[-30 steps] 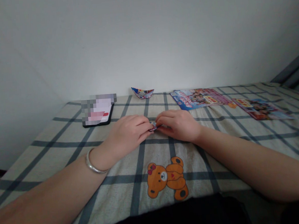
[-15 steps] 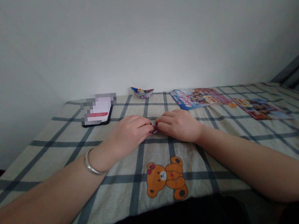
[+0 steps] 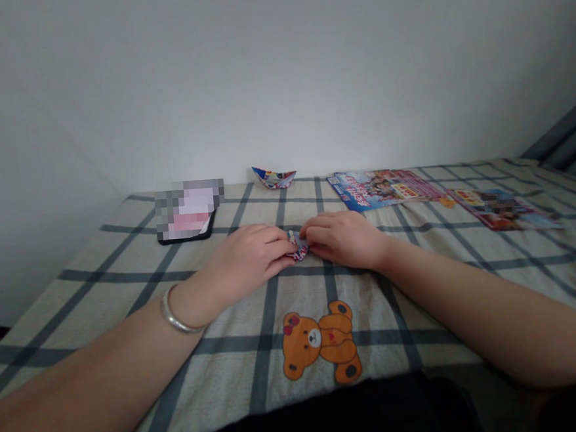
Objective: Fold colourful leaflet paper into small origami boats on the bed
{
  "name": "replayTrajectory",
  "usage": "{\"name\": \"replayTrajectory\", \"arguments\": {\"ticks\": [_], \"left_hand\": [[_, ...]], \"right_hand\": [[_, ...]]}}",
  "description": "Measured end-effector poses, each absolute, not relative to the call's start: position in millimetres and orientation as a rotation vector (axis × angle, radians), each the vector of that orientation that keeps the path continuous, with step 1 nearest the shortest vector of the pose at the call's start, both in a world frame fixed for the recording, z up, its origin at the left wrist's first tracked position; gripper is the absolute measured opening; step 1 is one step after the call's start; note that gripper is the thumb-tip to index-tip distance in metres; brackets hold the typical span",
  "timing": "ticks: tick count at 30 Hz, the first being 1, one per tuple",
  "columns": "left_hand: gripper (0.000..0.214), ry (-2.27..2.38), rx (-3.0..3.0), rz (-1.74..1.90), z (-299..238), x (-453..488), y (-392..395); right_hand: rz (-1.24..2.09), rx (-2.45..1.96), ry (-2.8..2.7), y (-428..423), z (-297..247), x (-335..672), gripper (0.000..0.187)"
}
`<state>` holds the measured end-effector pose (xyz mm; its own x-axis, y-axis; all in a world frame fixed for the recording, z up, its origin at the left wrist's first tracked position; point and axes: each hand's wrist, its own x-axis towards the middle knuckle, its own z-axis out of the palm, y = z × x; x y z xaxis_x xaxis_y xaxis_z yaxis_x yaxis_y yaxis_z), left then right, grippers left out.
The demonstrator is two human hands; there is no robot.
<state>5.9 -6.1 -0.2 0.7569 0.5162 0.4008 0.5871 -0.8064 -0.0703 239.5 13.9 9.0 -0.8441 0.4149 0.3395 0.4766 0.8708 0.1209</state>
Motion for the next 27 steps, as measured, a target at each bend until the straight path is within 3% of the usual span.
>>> {"name": "replayTrajectory", "arguments": {"ticks": [13,27], "left_hand": [[0.024,-1.067,-2.77,-0.404,5.1,10.5,-9.7],[0.023,-0.959,-2.712,-0.431,7.8,11.5,-9.1]], "right_hand": [[-0.223,-0.71,-2.748,10.8,11.6,236.6,0.032],[-0.365,-0.679,-2.731,8.7,8.0,232.4,0.027]]}}
